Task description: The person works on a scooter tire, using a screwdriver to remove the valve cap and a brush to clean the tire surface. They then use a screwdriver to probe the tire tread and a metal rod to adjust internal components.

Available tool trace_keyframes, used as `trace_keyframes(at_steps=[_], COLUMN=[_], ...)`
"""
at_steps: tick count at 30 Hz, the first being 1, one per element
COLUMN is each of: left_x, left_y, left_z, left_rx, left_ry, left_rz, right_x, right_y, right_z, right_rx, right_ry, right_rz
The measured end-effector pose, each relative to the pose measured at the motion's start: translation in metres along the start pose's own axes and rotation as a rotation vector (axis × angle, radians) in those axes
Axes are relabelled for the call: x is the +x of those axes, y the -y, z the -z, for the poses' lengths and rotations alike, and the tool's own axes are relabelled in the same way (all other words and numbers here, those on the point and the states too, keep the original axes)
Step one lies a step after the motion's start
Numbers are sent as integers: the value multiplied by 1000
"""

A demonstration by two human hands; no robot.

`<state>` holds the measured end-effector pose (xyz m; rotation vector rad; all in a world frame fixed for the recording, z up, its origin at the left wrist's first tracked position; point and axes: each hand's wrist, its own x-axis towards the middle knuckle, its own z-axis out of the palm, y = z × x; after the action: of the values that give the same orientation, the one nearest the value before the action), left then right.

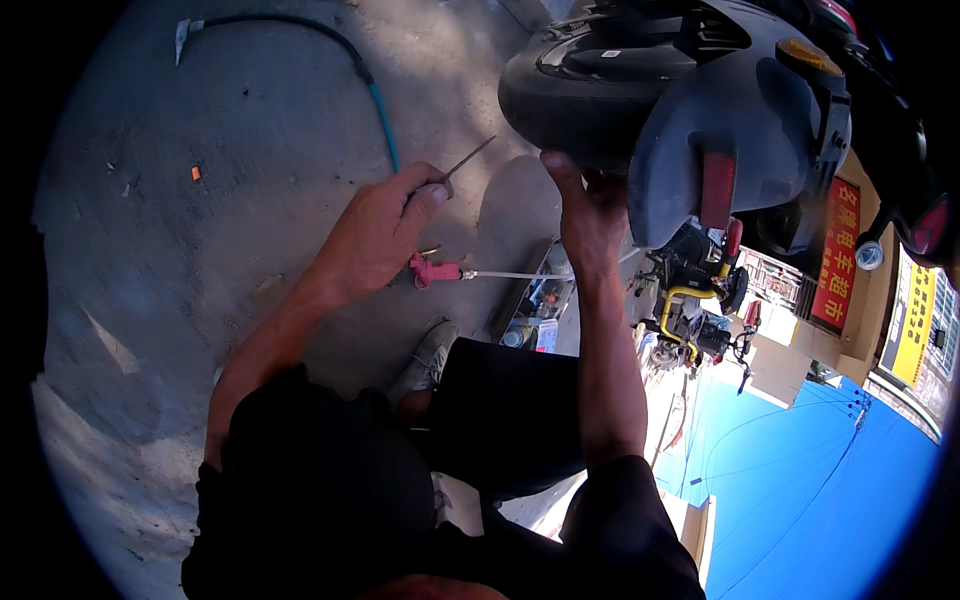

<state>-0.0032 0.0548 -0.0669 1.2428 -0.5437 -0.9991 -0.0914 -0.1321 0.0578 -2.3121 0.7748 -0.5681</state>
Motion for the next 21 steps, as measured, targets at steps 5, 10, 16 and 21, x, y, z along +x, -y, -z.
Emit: trace_keyframes(at_steps=[5,10,16,21], left_x=[-9,-5,10,17], left_y=[31,6,9,10], left_z=[-2,-1,-3,-6], left_rx=[253,198,240,248], left_ry=[-123,-105,-177,-200], left_rz=[-44,-53,-172,-226], right_x=[0,0,-1,0], right_y=[-13,-11,-9,-10], right_z=[-3,-3,-1,0], right_rx=[17,37,-40,-17], right_ry=[-4,1,-1,19], right_rz=[53,82,22,36])
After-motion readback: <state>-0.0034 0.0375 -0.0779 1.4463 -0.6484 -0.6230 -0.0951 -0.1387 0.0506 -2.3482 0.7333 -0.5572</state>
